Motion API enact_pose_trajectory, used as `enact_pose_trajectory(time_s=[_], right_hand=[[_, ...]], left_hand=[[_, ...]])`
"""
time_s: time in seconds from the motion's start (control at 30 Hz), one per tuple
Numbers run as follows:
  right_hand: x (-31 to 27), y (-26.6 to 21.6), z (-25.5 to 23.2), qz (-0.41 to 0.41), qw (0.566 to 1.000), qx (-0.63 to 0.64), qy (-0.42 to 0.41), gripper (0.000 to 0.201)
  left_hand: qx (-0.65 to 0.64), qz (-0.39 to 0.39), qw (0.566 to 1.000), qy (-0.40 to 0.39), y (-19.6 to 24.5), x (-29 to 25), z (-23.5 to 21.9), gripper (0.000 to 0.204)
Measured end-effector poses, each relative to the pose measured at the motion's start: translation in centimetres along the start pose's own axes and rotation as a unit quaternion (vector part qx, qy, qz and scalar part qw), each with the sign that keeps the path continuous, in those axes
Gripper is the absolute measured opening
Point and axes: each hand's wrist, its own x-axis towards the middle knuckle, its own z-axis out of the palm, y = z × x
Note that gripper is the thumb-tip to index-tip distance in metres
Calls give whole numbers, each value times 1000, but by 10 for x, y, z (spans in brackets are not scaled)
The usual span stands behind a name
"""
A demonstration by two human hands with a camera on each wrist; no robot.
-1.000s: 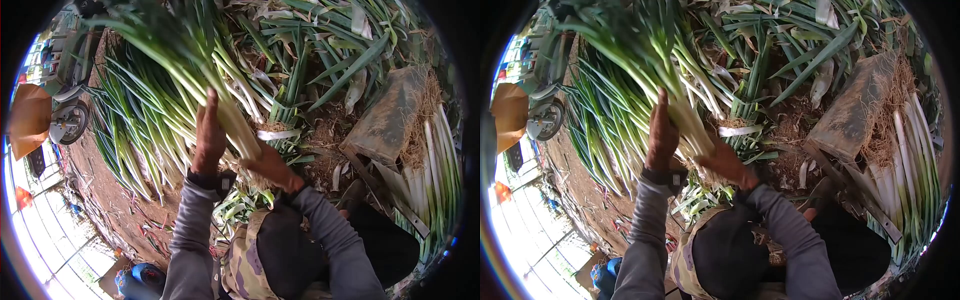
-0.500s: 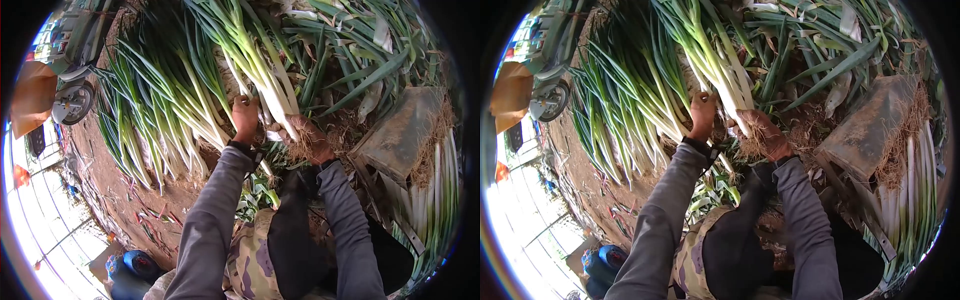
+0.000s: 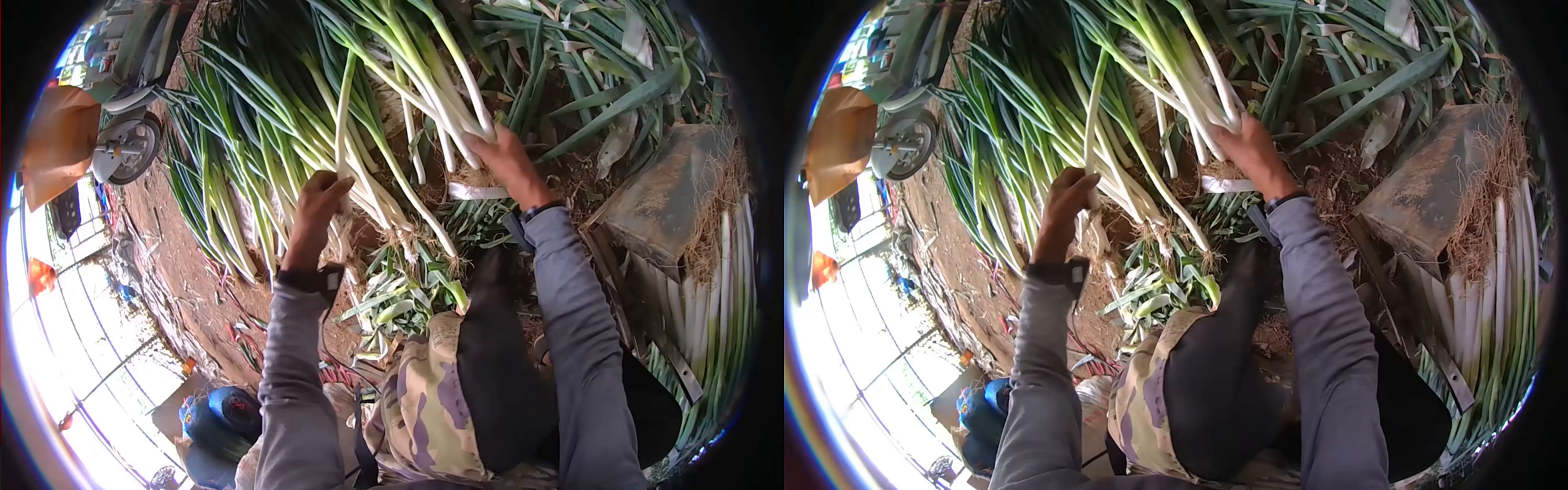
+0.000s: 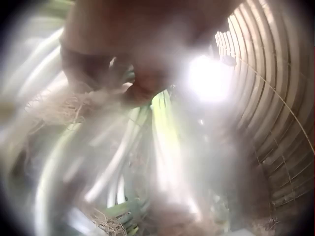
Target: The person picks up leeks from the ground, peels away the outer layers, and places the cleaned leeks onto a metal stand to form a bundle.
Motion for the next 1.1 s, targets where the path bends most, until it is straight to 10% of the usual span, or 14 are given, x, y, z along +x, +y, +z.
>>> enact_pose_trajectory(time_s=[0.03,0.1,0.23,0.33,0.43,0.57,0.63,0.77,1.1], right_hand=[[-5,-1,8,-69,976,-188,84,65],[-23,-1,29,-199,792,-527,236,61],[-67,-4,82,-282,885,-343,142,31],[-88,19,109,-119,984,-130,-38,31],[-104,14,113,71,987,93,-113,36],[-112,-3,105,128,971,196,-42,40],[-105,2,91,82,990,110,-20,41],[-99,9,79,-9,998,-58,-6,33],[-140,64,108,-16,950,-304,68,22]], left_hand=[[6,-2,1000,-5,7,-16,-9,39],[59,-9,998,12,3,-33,-22,43],[-6,-41,999,-14,-21,-54,-8,44],[-62,-104,990,-75,-15,-57,27,42],[-125,-52,986,-98,-6,-71,83,38],[-296,-55,939,-164,-39,-52,120,47],[-329,-43,929,-164,-27,-60,120,44],[-128,-10,975,181,-68,-51,106,47],[26,-11,983,179,-128,-26,107,39]])
